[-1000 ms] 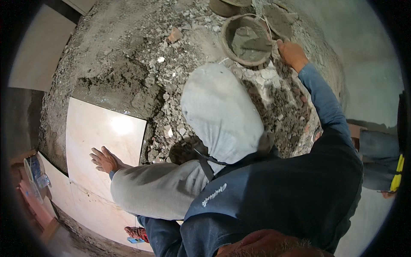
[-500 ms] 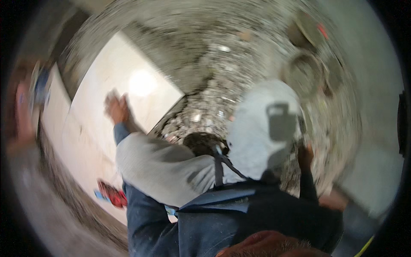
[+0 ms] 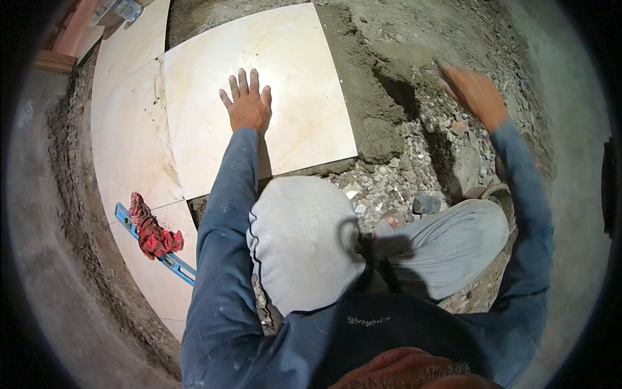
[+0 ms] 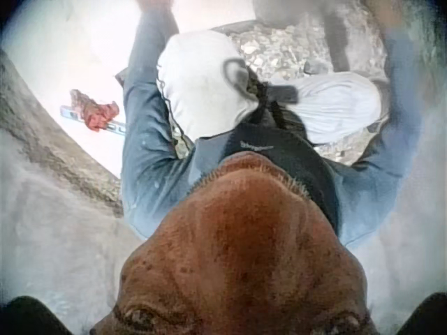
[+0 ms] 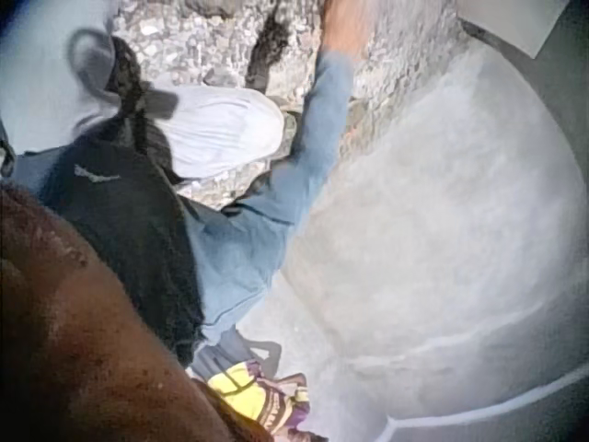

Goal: The person applies mortar to the floor using a trowel, places a large tile, and hammers it into position using a rubber mallet while checking for alignment with a level.

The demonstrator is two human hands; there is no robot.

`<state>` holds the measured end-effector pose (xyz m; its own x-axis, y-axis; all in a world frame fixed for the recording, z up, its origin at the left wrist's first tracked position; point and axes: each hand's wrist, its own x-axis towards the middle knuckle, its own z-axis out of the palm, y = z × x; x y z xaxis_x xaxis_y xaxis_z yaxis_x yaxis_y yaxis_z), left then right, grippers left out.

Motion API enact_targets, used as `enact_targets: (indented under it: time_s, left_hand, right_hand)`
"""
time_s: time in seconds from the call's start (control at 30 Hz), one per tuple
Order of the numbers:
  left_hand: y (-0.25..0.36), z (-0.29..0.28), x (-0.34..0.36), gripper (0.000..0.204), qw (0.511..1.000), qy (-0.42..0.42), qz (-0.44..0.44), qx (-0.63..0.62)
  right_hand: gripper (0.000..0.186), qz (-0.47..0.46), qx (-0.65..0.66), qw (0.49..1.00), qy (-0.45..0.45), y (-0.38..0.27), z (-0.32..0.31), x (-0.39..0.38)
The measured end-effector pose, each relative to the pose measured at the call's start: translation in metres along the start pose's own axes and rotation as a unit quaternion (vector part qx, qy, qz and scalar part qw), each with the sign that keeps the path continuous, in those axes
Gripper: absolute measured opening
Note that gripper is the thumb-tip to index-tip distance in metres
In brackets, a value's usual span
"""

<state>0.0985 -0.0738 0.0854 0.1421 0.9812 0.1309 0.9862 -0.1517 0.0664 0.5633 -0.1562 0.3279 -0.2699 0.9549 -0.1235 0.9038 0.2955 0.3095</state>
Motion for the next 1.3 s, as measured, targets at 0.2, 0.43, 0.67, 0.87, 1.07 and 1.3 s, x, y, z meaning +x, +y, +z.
enact_targets:
  time_s: [0.2, 0.43, 0.67, 0.87, 1.07, 1.3]
  left_hand:
    - [-0.001, -0.004, 0.001, 0.063, 1.000, -0.002, 0.003, -0.004]
    - [-0.002, -0.007, 0.001, 0.061, 1.000, 0.007, 0.002, -0.013]
    - [0.001, 0.002, 0.000, 0.061, 0.999, 0.033, 0.010, -0.020]
    - [-0.011, 0.014, -0.001, 0.063, 0.998, 0.059, 0.012, 0.003]
    - [-0.014, 0.024, 0.009, 0.068, 0.999, 0.015, 0.029, -0.042]
    - [-0.079, -0.106, 0.126, 0.064, 0.830, -0.497, 0.173, -0.183]
  right_hand:
    - [0.013, -0.013, -0.103, 0.992, 0.077, -0.036, 0.021, 0.221]
    - [0.028, 0.013, -0.140, 0.984, 0.106, -0.042, 0.066, 0.324]
    - [0.020, -0.106, -0.223, 0.966, 0.083, -0.039, 0.040, 0.310]
    - [0.010, -0.199, -0.281, 0.939, -0.004, -0.101, -0.009, 0.141]
    - [0.019, -0.165, -0.082, 0.982, -0.028, -0.115, -0.030, -0.012]
    - [0.050, 0.023, 0.168, 0.970, -0.173, -0.092, 0.008, -0.094]
